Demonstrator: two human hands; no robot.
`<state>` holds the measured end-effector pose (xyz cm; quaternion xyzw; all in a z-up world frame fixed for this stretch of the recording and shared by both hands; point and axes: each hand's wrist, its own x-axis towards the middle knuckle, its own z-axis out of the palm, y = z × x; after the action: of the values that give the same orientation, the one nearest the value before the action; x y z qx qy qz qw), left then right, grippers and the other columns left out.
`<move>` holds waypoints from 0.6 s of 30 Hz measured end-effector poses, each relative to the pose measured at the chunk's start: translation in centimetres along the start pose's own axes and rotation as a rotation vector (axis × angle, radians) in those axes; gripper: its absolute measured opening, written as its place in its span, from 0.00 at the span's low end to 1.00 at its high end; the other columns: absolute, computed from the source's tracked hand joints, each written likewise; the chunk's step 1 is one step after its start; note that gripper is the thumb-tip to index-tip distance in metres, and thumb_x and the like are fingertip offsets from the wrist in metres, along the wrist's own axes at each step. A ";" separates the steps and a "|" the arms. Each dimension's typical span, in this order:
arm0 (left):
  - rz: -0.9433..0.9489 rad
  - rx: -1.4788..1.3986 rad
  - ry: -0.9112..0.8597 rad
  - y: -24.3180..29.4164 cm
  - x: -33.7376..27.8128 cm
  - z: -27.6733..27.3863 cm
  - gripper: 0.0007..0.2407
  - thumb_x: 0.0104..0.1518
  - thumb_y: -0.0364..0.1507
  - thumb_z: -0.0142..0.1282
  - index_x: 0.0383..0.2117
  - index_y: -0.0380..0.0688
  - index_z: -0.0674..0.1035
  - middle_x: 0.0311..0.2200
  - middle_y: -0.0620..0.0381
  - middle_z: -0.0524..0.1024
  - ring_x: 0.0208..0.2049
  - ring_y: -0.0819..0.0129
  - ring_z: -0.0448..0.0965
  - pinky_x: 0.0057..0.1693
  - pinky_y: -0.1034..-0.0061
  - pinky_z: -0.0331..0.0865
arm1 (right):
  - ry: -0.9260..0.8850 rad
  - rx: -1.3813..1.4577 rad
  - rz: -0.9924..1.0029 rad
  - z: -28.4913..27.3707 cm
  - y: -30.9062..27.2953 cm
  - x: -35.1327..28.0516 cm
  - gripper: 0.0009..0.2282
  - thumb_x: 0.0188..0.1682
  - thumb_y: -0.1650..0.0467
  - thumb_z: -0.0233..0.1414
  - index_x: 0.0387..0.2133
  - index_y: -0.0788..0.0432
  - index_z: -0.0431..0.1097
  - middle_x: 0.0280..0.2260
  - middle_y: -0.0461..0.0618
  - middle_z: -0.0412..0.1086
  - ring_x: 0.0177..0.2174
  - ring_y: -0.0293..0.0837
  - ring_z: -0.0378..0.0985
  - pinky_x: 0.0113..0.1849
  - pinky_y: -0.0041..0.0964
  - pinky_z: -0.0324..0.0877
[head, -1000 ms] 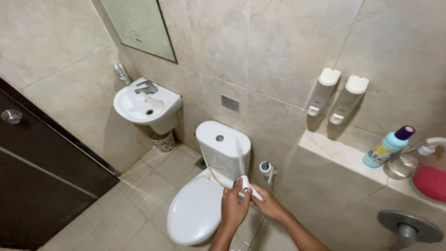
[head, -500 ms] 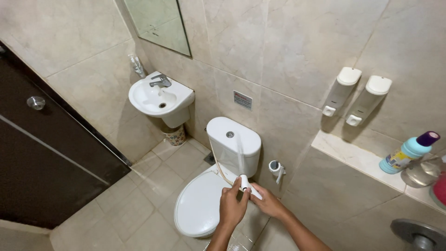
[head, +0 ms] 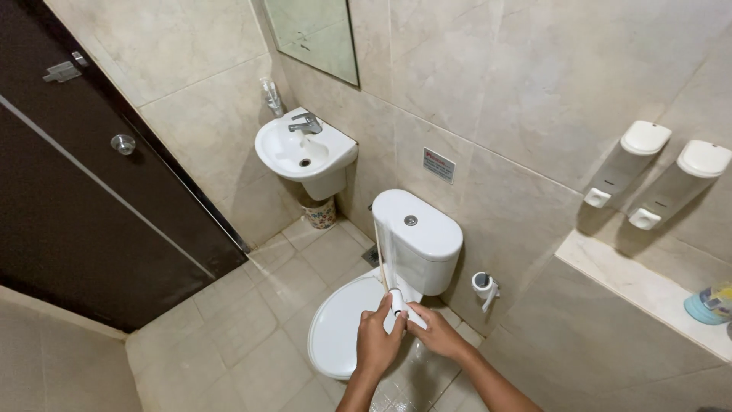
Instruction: The person uses a handheld bidet sprayer to wash the floor and the toilet bowl in a bathroom. They direct the water stream across the tiled floor and into the toilet basin, moving the sprayer around to cover different areas.
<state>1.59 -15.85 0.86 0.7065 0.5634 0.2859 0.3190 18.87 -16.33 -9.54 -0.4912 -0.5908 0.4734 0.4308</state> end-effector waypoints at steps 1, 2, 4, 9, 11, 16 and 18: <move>-0.005 0.002 0.006 -0.1 0.1 -0.1 0.25 0.56 0.38 0.60 0.60 0.43 0.74 0.35 0.37 0.79 0.41 0.52 0.78 0.51 0.66 0.72 | -0.007 0.002 -0.002 0.0 -0.5 0.2 0.17 0.54 0.68 0.53 0.56 0.62 0.66 0.46 0.48 0.75 0.46 0.38 0.73 0.49 0.35 0.69; -0.006 0.001 0.003 -0.3 0.2 -0.1 0.25 0.56 0.38 0.60 0.59 0.42 0.74 0.36 0.37 0.80 0.41 0.52 0.78 0.51 0.65 0.72 | -0.014 -0.017 0.008 0.1 -0.9 0.3 0.17 0.54 0.68 0.52 0.55 0.62 0.66 0.46 0.48 0.75 0.46 0.37 0.73 0.50 0.35 0.68; -0.008 -0.001 0.004 -0.5 0.4 -0.1 0.25 0.56 0.38 0.60 0.59 0.41 0.74 0.36 0.38 0.81 0.41 0.52 0.77 0.50 0.65 0.72 | -0.024 -0.037 0.017 0.0 -1.4 0.7 0.17 0.54 0.69 0.52 0.55 0.61 0.66 0.46 0.47 0.75 0.45 0.37 0.73 0.50 0.34 0.68; 0.077 0.017 0.036 -0.6 1.1 0.1 0.24 0.57 0.38 0.60 0.58 0.37 0.75 0.38 0.35 0.81 0.40 0.50 0.78 0.49 0.63 0.72 | -0.051 0.050 -0.020 -0.4 -1.7 0.9 0.15 0.55 0.68 0.51 0.54 0.62 0.68 0.44 0.49 0.75 0.44 0.37 0.71 0.48 0.35 0.69; 0.053 0.020 0.021 -0.3 1.3 0.5 0.24 0.57 0.38 0.60 0.58 0.38 0.75 0.37 0.34 0.80 0.40 0.49 0.78 0.50 0.63 0.72 | -0.035 -0.023 -0.006 -1.0 -2.1 0.8 0.16 0.55 0.68 0.52 0.54 0.62 0.68 0.43 0.49 0.76 0.43 0.37 0.72 0.48 0.35 0.69; -0.014 0.039 -0.040 1.4 1.4 0.8 0.24 0.56 0.39 0.60 0.59 0.43 0.75 0.35 0.33 0.79 0.40 0.48 0.78 0.50 0.64 0.72 | 0.009 -0.058 0.039 -2.1 -1.9 0.2 0.17 0.53 0.68 0.53 0.55 0.60 0.67 0.44 0.48 0.77 0.42 0.37 0.73 0.47 0.35 0.69; 0.035 0.028 -0.033 1.1 1.7 1.7 0.24 0.56 0.39 0.60 0.58 0.42 0.75 0.35 0.35 0.79 0.40 0.48 0.78 0.49 0.63 0.72 | 0.032 -0.037 0.124 -2.5 -2.4 -0.2 0.18 0.54 0.67 0.53 0.56 0.58 0.66 0.45 0.46 0.77 0.44 0.36 0.74 0.48 0.34 0.69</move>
<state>3.87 -14.60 0.71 0.7252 0.5496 0.2717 0.3134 20.93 -16.39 -6.75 -0.5422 -0.5609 0.4804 0.4007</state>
